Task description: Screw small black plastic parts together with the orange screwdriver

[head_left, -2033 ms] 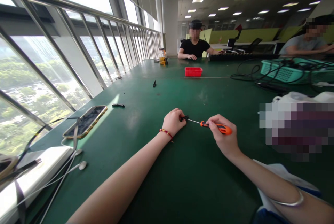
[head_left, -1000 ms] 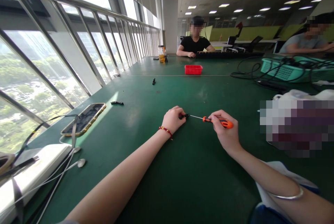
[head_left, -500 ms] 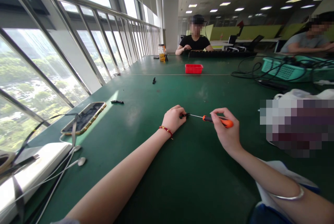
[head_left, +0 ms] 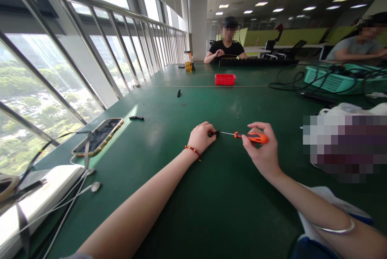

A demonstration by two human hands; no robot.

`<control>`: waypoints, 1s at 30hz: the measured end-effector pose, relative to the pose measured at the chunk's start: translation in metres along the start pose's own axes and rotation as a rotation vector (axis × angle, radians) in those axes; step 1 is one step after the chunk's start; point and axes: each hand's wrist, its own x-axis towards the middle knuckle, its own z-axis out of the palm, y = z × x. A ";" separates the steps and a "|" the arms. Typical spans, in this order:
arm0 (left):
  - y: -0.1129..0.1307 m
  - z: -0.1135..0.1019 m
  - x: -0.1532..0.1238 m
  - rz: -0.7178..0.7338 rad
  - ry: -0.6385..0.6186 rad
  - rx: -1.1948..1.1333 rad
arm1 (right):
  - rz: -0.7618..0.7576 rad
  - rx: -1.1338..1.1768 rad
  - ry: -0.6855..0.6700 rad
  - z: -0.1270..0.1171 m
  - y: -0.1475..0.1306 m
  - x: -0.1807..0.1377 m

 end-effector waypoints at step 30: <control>-0.001 0.001 0.001 -0.025 -0.001 -0.042 | 0.040 0.023 -0.081 0.001 0.006 -0.001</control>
